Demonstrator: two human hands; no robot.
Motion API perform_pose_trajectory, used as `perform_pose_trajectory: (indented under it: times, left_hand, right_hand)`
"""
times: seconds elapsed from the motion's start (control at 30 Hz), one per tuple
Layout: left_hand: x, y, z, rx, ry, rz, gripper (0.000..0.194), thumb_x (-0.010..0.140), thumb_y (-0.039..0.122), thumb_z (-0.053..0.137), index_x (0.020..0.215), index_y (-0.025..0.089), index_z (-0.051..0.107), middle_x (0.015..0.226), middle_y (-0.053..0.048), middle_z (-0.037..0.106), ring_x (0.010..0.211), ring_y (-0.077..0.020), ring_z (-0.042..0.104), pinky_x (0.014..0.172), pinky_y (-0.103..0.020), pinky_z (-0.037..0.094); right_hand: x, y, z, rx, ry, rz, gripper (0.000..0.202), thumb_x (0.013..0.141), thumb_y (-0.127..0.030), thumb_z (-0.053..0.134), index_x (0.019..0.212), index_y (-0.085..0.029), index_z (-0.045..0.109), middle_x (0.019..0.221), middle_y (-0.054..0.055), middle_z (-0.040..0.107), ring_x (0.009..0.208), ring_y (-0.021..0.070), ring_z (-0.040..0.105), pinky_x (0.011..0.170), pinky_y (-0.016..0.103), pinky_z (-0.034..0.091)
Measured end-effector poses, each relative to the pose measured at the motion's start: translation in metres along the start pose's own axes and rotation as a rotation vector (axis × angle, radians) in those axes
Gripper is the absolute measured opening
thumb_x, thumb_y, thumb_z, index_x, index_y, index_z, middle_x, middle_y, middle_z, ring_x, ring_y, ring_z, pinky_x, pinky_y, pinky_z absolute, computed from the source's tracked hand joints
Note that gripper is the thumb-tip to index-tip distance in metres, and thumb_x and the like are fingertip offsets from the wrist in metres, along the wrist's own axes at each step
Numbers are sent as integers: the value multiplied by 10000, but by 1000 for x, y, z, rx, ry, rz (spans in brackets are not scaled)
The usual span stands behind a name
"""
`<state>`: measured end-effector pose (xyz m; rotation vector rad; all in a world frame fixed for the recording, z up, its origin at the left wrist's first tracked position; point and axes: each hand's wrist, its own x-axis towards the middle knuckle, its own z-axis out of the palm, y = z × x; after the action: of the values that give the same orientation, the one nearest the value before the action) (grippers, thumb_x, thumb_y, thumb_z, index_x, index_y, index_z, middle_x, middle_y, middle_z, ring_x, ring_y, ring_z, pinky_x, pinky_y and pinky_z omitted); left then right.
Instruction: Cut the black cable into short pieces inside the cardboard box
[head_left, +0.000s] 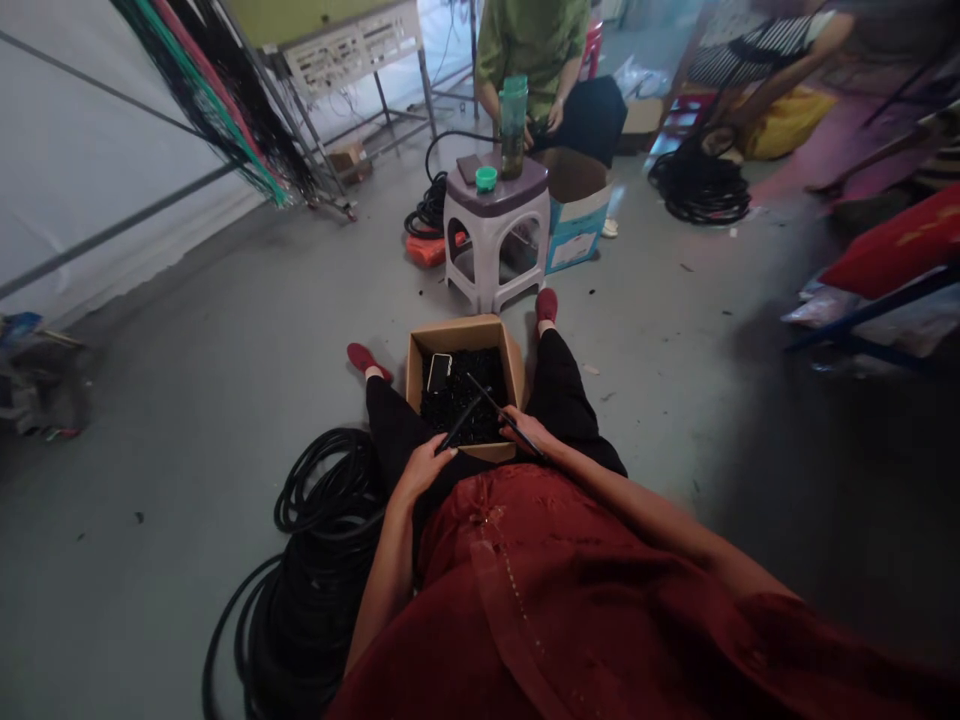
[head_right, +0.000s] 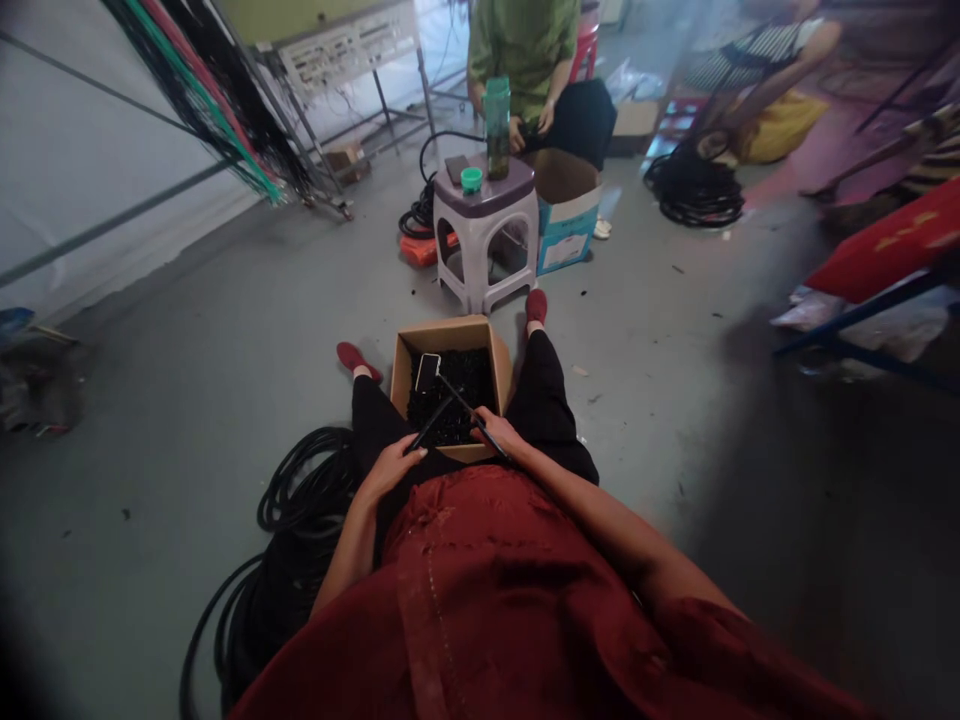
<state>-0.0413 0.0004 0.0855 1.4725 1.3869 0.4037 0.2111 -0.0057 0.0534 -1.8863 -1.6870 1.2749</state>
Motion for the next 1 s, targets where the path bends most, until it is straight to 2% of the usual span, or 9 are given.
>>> perform_pose_trajectory:
  times: [0.13,0.2,0.27,0.33,0.53,0.67,0.73,0.9,1.0]
  left_hand:
    - [-16,6,-8,-25,-64,-73,507,739,370,638,1170,103,634,619,11,621,520,-120,552,540,-239,437]
    - [-25,7,-10,-160,-156,-154,619,722,398,659,1249,87,565,679,5,621,488,-91,531,483,-217,414]
    - [-31,7,-9,-275,-211,-162,677,724,412,656,1302,92,510,808,-31,643,513,-81,534,458,-210,411]
    - [-33,7,-7,-306,-205,-149,704,731,423,651,1334,102,478,871,-45,640,559,-88,547,476,-215,430]
    - [-4,15,10,-151,-65,-6,603,772,415,616,1299,132,536,880,-35,653,701,-128,577,650,-254,477]
    - [19,27,24,-69,3,7,592,820,382,538,1328,80,507,820,-47,649,652,-133,571,628,-255,467]
    - [26,33,28,-12,-11,-11,588,845,363,492,1343,50,487,751,-37,631,616,-127,566,607,-242,455]
    - [39,41,28,96,-19,-29,434,836,312,493,1172,72,628,723,-39,643,528,-105,541,562,-224,416]
    - [44,41,29,98,13,-32,424,844,284,452,1160,66,633,730,-43,651,501,-96,521,542,-221,400]
  right_hand:
    - [-1,-10,5,0,-6,-17,208,755,-211,553,963,-217,560,734,1,609,663,145,554,594,222,366]
    - [-4,-11,6,3,-11,-36,191,749,-192,554,938,-218,562,733,5,612,668,150,558,591,232,367]
    - [-6,-11,6,12,-13,-53,170,757,-181,537,919,-225,559,733,5,614,677,156,561,598,243,368]
    - [-8,-10,5,22,-14,-65,158,765,-181,525,912,-231,553,727,6,615,681,161,563,600,253,368]
    - [-7,-9,5,41,-6,-87,138,743,-170,550,860,-243,540,697,4,614,651,159,567,567,253,361]
    - [-7,-10,6,48,32,-102,152,731,-142,565,833,-250,532,663,-14,598,632,149,567,554,238,354]
    - [-7,-10,6,56,55,-101,161,724,-122,565,820,-246,525,656,-19,588,632,149,572,555,234,353]
    - [-6,-9,6,80,82,-99,147,723,-112,552,779,-239,504,601,-27,538,579,138,544,530,231,325]
    - [-4,-9,7,91,94,-99,156,710,-106,559,753,-235,483,593,-27,520,568,134,528,529,235,314]
